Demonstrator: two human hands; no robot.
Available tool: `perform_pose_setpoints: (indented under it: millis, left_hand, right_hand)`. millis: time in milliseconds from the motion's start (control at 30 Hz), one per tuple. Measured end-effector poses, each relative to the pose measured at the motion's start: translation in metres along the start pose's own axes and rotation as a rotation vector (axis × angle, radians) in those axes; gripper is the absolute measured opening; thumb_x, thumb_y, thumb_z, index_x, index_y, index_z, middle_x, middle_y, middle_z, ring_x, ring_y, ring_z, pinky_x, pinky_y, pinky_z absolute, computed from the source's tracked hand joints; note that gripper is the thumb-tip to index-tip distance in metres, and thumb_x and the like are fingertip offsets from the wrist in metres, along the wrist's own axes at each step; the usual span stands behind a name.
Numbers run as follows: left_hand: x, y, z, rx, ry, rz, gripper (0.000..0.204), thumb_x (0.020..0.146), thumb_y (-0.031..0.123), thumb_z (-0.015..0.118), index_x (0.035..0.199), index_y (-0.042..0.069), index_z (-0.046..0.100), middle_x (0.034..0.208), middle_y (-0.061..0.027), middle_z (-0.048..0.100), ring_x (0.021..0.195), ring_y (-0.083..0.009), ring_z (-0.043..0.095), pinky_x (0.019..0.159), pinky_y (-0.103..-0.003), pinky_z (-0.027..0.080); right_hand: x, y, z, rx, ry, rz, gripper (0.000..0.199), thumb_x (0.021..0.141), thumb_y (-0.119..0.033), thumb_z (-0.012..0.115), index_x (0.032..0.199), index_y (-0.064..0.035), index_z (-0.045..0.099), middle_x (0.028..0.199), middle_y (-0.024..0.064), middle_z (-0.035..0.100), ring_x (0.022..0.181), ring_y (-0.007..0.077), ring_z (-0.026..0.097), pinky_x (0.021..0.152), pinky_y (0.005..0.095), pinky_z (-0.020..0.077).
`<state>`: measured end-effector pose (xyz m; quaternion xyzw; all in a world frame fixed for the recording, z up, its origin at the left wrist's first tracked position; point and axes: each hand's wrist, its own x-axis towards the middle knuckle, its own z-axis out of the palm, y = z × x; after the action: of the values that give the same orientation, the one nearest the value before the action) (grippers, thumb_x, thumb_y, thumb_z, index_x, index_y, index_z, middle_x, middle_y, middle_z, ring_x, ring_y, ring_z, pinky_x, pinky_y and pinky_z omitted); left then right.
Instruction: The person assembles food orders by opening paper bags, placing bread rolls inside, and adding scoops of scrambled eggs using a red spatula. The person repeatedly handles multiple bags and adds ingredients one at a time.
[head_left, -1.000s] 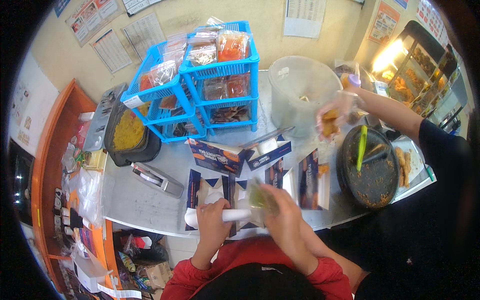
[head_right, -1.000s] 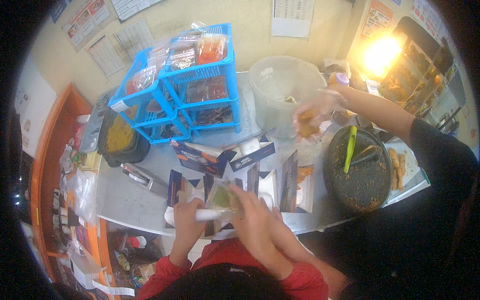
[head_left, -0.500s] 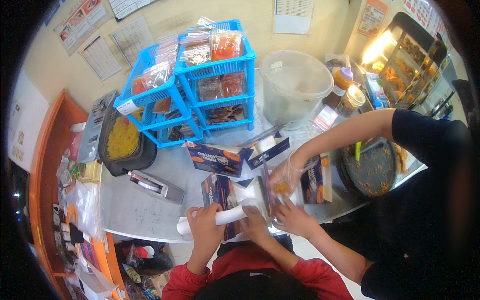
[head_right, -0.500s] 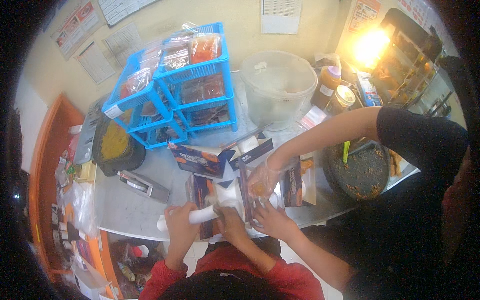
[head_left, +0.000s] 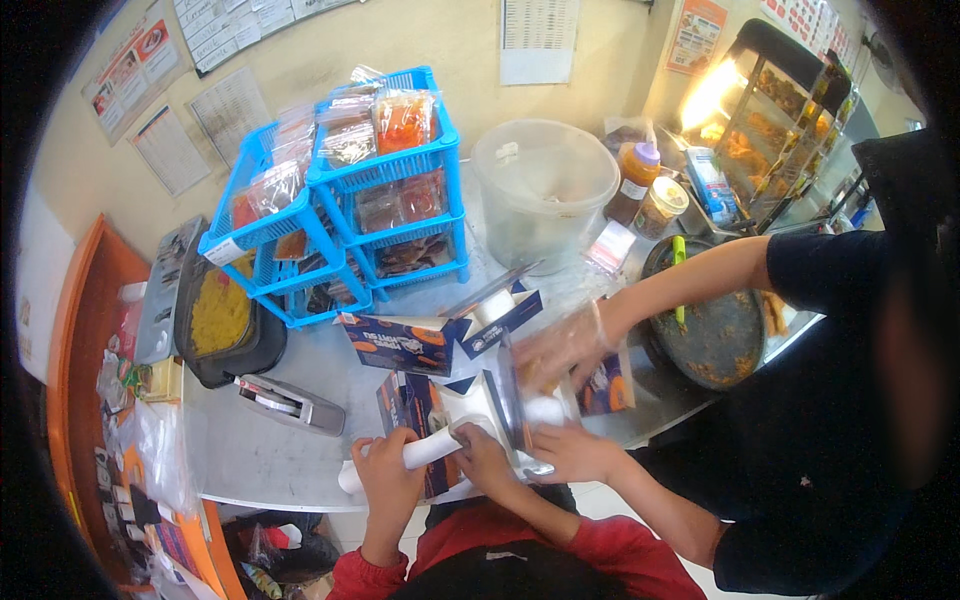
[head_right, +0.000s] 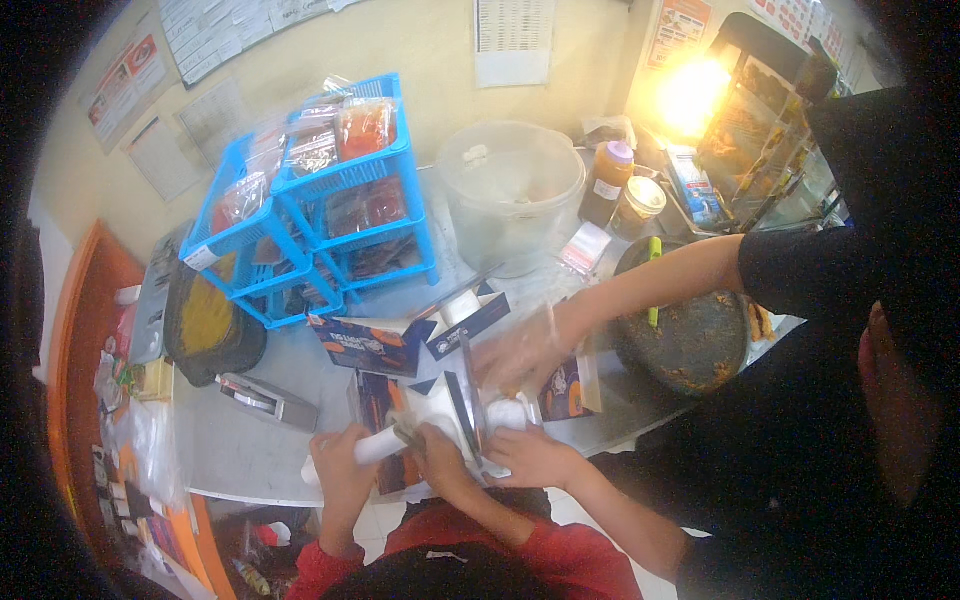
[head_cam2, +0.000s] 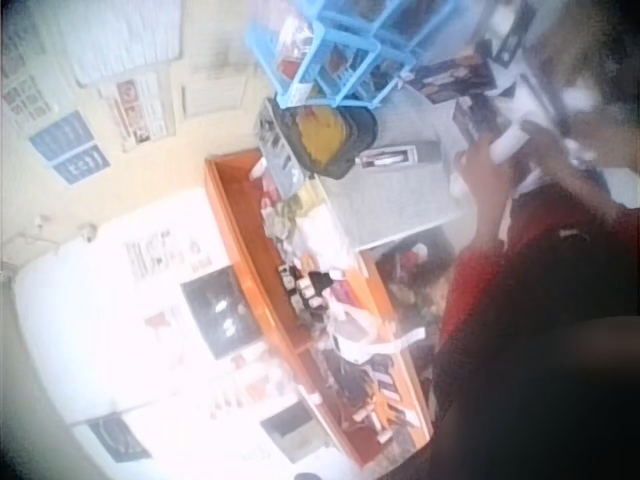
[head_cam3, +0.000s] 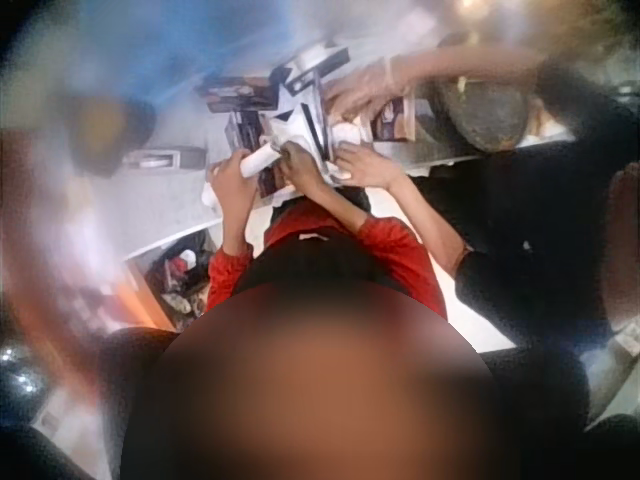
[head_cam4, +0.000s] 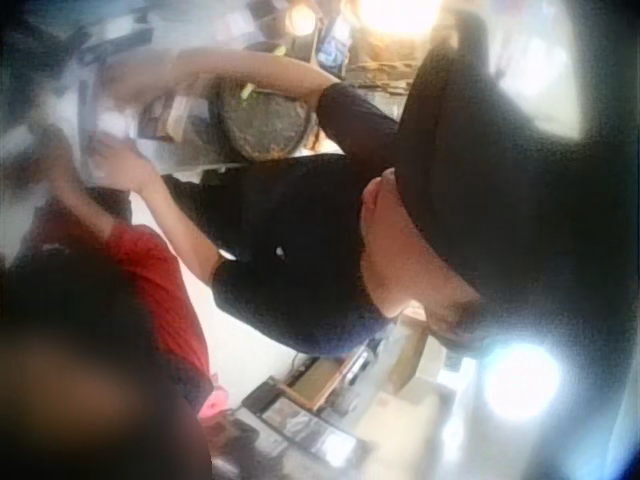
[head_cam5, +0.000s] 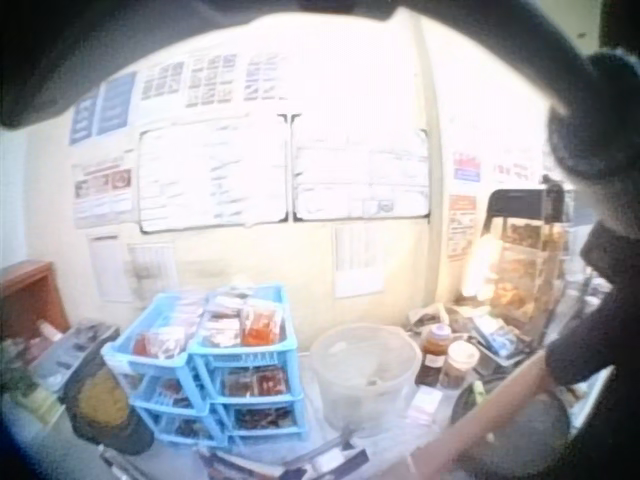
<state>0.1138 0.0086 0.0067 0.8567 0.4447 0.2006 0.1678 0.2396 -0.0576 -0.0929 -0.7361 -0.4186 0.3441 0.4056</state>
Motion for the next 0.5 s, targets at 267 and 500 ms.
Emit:
perform_pose_setpoints:
  millis: [267,500]
  left_hand:
    - [0.003,0.007,0.003,-0.144,-0.027,0.004,0.03,0.061,0.006,0.071,0.088,0.011,0.06,0.078,-0.0096,0.063,0.086,-0.0311,0.057,0.088,-0.041,0.032]
    - [0.012,0.019,0.009,-0.129,-0.076,-0.029,0.025,0.063,0.01,0.072,0.086,0.011,0.061,0.08,-0.0045,0.064,0.082,-0.0239,0.06,0.09,-0.041,0.031]
  right_hand:
    - [-0.05,-0.083,-0.15,0.049,0.053,-0.27,0.02,0.088,-0.01,0.059,0.105,-0.0037,0.068,0.094,0.0144,0.061,0.081,0.0232,0.058,0.072,0.0319,0.0465]
    - [0.031,-0.098,-0.236,-0.603,0.524,-0.409,0.03,0.069,-0.001,0.063,0.095,-0.011,0.072,0.084,0.0084,0.067,0.079,0.0258,0.06,0.072,0.034,0.0492]
